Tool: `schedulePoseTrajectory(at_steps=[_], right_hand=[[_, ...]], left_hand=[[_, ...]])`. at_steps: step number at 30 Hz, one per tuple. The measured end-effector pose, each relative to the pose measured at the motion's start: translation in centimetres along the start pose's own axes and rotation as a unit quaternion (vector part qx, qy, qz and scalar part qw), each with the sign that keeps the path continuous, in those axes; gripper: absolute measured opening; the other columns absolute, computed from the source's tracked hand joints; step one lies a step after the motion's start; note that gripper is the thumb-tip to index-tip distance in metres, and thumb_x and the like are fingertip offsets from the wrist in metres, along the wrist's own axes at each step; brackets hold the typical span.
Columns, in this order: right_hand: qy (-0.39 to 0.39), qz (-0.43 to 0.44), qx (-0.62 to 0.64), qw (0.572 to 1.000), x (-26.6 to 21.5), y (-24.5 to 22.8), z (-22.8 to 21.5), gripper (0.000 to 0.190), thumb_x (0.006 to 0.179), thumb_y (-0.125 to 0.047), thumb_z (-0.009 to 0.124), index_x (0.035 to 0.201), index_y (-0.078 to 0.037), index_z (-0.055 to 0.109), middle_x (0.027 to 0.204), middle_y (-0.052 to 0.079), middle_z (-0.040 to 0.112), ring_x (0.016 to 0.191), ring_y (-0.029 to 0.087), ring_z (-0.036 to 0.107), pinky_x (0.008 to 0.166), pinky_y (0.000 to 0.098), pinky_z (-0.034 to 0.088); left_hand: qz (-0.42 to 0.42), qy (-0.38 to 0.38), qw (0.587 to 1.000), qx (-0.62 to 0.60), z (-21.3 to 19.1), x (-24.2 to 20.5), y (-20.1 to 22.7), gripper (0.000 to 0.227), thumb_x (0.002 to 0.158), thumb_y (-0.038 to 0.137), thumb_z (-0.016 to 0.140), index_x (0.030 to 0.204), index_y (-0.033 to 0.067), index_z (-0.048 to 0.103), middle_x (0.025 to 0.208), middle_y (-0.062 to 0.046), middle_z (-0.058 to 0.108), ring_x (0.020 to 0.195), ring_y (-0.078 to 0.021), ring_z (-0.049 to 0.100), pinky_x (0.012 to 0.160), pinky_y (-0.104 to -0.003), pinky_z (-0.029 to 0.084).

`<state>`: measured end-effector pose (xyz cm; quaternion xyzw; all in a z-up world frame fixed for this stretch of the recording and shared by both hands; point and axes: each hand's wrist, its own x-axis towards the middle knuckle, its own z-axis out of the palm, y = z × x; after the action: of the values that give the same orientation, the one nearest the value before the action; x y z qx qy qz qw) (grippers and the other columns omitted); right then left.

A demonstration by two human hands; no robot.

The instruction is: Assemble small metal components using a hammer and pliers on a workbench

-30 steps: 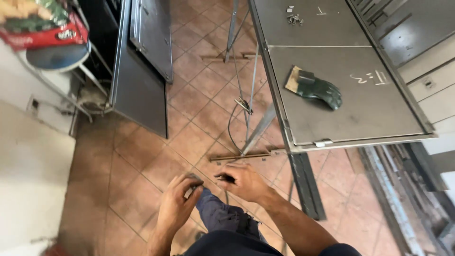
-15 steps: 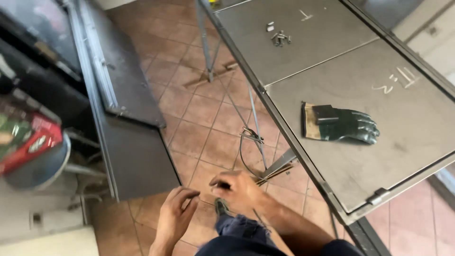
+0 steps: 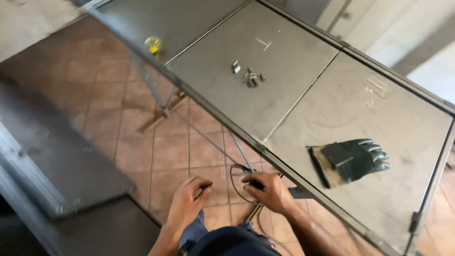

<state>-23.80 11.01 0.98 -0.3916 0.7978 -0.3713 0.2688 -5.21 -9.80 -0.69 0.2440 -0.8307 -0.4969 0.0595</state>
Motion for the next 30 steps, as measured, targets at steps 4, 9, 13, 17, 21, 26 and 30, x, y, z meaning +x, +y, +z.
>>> schedulePoseTrajectory(at_steps=[4,9,13,17,21,26,30], right_hand=[[0.068,0.009,-0.069,0.995,6.5,-2.2,0.1,0.026,0.090,-0.031,0.070,0.107,-0.012,0.078,0.107,0.005,0.081,0.099,0.022,0.076,0.084,0.0358,0.056],[0.204,0.048,-0.077,0.975,11.5,-4.1,-0.7,0.022,0.084,-0.028,0.079,0.102,-0.015,0.077,0.094,0.012,0.079,0.091,0.036,0.075,0.077,0.0483,0.060],[0.239,0.097,-0.070,0.964,14.5,-2.0,-1.7,0.022,0.085,-0.031,0.076,0.104,-0.021,0.079,0.096,0.006,0.081,0.094,0.032,0.075,0.077,0.0454,0.061],[0.245,0.124,-0.075,0.959,17.9,-0.6,-3.9,0.024,0.086,-0.025,0.076,0.109,-0.019,0.077,0.098,0.008,0.079,0.096,0.034,0.074,0.083,0.0456,0.059],[0.242,0.157,-0.095,0.953,22.2,-0.1,-8.0,0.022,0.089,-0.030,0.075,0.110,-0.024,0.076,0.099,0.003,0.078,0.094,0.031,0.074,0.081,0.0430,0.059],[0.207,0.193,-0.216,0.935,29.0,2.8,-10.4,0.026,0.090,-0.036,0.072,0.113,-0.024,0.073,0.102,0.002,0.071,0.093,0.030,0.073,0.080,0.0442,0.059],[0.216,0.145,-0.336,0.905,35.1,5.9,-10.1,0.026,0.087,-0.039,0.074,0.106,-0.022,0.073,0.094,0.000,0.069,0.091,0.023,0.073,0.077,0.0375,0.059]], left_hand=[[0.044,-0.066,0.996,-0.042,-4.9,10.6,-0.8,0.023,0.096,0.027,0.065,0.109,0.0127,0.077,0.104,-0.001,0.073,0.094,-0.0158,0.074,0.079,-0.029,0.058],[0.186,-0.152,0.967,0.083,-7.5,22.8,1.9,0.036,0.095,0.035,0.066,0.117,0.0071,0.072,0.111,-0.020,0.074,0.107,-0.0417,0.069,0.088,-0.051,0.055],[0.222,-0.183,0.948,0.139,-6.8,32.1,4.5,0.034,0.095,0.028,0.070,0.121,0.0064,0.072,0.111,-0.014,0.071,0.102,-0.0387,0.070,0.082,-0.048,0.057],[0.246,-0.134,0.913,0.296,-3.3,41.2,2.6,0.053,0.088,0.037,0.078,0.133,0.0140,0.064,0.133,-0.013,0.061,0.125,-0.0359,0.062,0.101,-0.047,0.053],[0.259,-0.138,0.872,0.393,-1.7,47.6,4.0,0.075,0.079,0.042,0.086,0.144,0.0193,0.057,0.141,-0.013,0.055,0.123,-0.0371,0.062,0.097,-0.049,0.056],[0.299,-0.210,0.841,0.399,-0.2,50.3,2.8,0.053,0.076,0.033,0.086,0.125,0.0238,0.066,0.123,-0.006,0.057,0.112,-0.0345,0.063,0.089,-0.045,0.059],[0.355,-0.225,0.840,0.342,-0.1,51.0,2.5,0.020,0.083,0.019,0.076,0.101,0.0132,0.067,0.097,-0.009,0.054,0.092,-0.0372,0.066,0.074,-0.048,0.061]])
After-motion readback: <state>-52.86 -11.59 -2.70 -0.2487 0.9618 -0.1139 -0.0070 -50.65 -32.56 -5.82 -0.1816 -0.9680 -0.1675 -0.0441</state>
